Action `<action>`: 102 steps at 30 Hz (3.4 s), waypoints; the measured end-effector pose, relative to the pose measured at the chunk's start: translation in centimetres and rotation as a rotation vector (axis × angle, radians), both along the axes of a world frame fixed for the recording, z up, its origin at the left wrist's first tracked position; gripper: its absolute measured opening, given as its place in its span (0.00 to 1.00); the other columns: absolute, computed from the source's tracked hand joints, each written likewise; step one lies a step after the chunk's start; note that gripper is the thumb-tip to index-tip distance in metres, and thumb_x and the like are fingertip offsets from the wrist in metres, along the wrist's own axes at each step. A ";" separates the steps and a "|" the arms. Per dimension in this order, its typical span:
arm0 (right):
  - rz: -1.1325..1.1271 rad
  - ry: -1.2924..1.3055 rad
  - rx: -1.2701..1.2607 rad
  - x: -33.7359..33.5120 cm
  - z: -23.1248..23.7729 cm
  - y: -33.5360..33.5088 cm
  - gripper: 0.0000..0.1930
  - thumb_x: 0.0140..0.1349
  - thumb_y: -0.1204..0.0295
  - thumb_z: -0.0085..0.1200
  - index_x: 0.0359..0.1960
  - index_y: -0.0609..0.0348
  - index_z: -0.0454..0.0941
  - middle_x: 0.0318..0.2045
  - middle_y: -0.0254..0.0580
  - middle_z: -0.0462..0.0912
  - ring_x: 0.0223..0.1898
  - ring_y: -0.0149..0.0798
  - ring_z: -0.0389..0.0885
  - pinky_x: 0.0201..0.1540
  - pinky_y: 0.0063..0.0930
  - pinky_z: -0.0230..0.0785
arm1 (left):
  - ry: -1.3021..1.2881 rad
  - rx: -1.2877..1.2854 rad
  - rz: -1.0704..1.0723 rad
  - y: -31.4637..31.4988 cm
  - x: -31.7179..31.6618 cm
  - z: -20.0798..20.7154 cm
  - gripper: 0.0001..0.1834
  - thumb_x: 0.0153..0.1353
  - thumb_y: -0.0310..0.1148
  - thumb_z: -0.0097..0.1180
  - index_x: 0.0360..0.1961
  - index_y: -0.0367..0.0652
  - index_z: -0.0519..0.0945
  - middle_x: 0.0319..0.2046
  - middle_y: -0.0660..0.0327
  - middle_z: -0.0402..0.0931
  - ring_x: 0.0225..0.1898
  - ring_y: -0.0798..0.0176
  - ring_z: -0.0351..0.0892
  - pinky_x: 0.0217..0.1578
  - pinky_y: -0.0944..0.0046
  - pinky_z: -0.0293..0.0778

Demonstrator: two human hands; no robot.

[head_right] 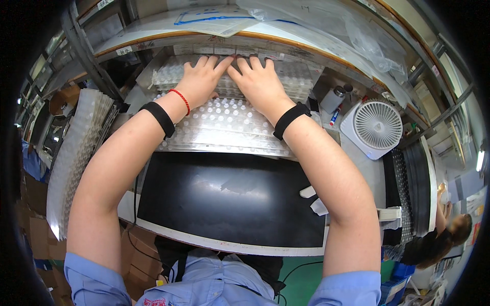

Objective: Wiping and inspecting plastic keyboard-like sheets in a factory.

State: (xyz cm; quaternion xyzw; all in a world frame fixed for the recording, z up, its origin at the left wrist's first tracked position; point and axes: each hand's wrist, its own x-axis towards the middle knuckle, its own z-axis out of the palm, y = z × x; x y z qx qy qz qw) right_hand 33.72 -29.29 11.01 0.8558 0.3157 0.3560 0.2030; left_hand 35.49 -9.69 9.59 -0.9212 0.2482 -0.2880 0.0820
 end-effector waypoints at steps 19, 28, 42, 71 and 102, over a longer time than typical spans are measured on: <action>-0.076 0.229 0.027 0.0 0.1 0.0 0.46 0.46 0.63 0.74 0.69 0.50 0.63 0.62 0.44 0.71 0.63 0.47 0.70 0.59 0.52 0.67 | -0.105 0.006 -0.022 0.1 0.9 -1.0 0.54 0.44 0.33 0.74 0.73 0.56 0.58 0.54 0.59 0.71 0.58 0.56 0.71 0.44 0.43 0.75; -0.001 0.076 0.093 0.4 0.1 -0.3 0.45 0.43 0.63 0.75 0.65 0.50 0.66 0.54 0.37 0.75 0.56 0.41 0.75 0.54 0.45 0.69 | -0.086 0.002 -0.005 0.1 0.6 -0.7 0.54 0.45 0.34 0.74 0.73 0.57 0.58 0.55 0.59 0.70 0.58 0.55 0.70 0.44 0.42 0.75; -0.036 0.033 0.133 0.4 0.8 -0.3 0.39 0.47 0.62 0.72 0.63 0.50 0.70 0.56 0.38 0.77 0.55 0.42 0.76 0.51 0.42 0.70 | -0.012 -0.017 0.003 0.0 -0.1 0.2 0.62 0.41 0.41 0.79 0.76 0.58 0.53 0.56 0.58 0.70 0.58 0.55 0.70 0.46 0.40 0.74; -0.138 0.179 0.230 0.6 1.2 -0.7 0.44 0.50 0.64 0.70 0.70 0.52 0.62 0.59 0.45 0.76 0.54 0.48 0.79 0.52 0.47 0.73 | -0.159 -0.044 0.058 0.1 1.1 0.0 0.49 0.53 0.34 0.68 0.74 0.59 0.56 0.55 0.58 0.71 0.56 0.55 0.72 0.47 0.41 0.73; -0.274 0.226 0.244 -0.3 2.0 -1.3 0.55 0.44 0.64 0.75 0.74 0.53 0.54 0.57 0.49 0.75 0.56 0.52 0.78 0.51 0.53 0.73 | -0.150 -0.078 0.042 0.3 1.7 -0.1 0.39 0.63 0.31 0.55 0.75 0.64 0.58 0.52 0.59 0.73 0.54 0.55 0.73 0.48 0.36 0.69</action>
